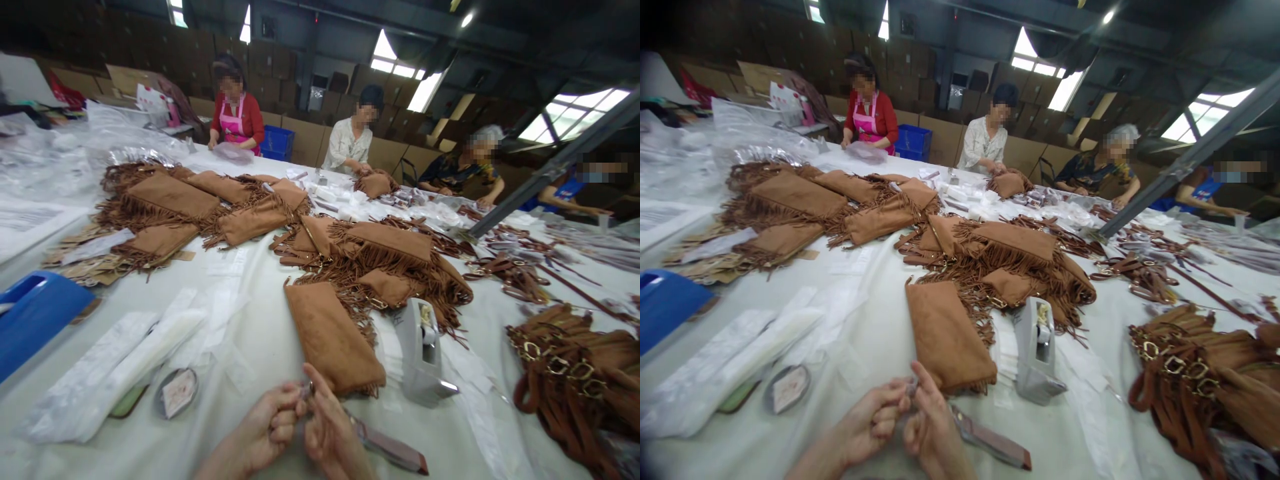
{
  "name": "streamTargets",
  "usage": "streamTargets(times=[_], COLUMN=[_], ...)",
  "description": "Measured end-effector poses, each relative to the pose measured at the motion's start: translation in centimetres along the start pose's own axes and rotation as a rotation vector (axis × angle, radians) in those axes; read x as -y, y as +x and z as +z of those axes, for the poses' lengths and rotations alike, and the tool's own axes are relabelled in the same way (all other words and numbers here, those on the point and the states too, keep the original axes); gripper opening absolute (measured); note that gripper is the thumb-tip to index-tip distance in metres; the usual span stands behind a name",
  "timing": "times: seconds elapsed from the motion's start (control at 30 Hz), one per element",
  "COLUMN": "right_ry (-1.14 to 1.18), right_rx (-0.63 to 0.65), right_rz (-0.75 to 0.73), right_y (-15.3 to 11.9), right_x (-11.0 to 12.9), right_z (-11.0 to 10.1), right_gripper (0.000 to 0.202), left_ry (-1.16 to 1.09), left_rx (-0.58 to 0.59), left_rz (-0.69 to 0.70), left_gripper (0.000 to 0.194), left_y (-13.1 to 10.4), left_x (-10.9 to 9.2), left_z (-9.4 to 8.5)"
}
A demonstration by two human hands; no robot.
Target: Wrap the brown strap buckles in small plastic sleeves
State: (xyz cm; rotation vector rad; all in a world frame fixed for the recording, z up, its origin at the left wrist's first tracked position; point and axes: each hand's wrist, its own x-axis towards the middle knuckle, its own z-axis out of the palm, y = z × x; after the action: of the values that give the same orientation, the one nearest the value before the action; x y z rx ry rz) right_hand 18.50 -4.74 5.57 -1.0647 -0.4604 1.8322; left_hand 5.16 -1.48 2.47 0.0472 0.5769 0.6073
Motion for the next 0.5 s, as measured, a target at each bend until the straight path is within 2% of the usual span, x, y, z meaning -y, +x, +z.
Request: streamTargets(times=[0.1, 0.17, 0.23, 0.27, 0.33, 0.43, 0.5], right_ry=[-0.490, -0.609, -0.603, -0.599, -0.633, -0.722, -0.719], right_rx=[-0.131, -0.270, -0.408, -0.465, -0.543, -0.564, -0.576], right_rz=[-0.011, -0.091, -0.177, -0.212, -0.256, -0.270, -0.296], right_y=[-0.8, -1.0, -1.0, -1.0, -0.9, -0.4, 0.1], right_x=[1.2, 2.4, 3.4, 3.8, 3.9, 2.3, 0.8], right_z=[-1.0, -2.6, -4.4, -5.3, -6.7, -7.7, -7.9], right_gripper=[0.057, 0.054, 0.054, 0.053, 0.050, 0.049, 0.054], left_ry=[0.411, 0.655, 0.791, 0.801, 0.741, 0.691, 0.681], left_rx=[-0.089, -0.146, -0.207, -0.232, -0.249, -0.308, -0.349], left_rz=[0.124, 0.234, 0.332, 0.355, 0.315, 0.206, 0.233], left_gripper=[0.024, 0.033, 0.036, 0.037, 0.043, 0.049, 0.047], left_y=[-0.6, -0.7, -0.3, 0.2, 1.3, 3.4, 4.7], left_x=[-1.2, -2.1, -2.9, -3.1, -3.2, -2.6, -2.0], left_z=[-0.2, -0.1, 0.2, 0.4, 1.0, 2.0, 2.6])
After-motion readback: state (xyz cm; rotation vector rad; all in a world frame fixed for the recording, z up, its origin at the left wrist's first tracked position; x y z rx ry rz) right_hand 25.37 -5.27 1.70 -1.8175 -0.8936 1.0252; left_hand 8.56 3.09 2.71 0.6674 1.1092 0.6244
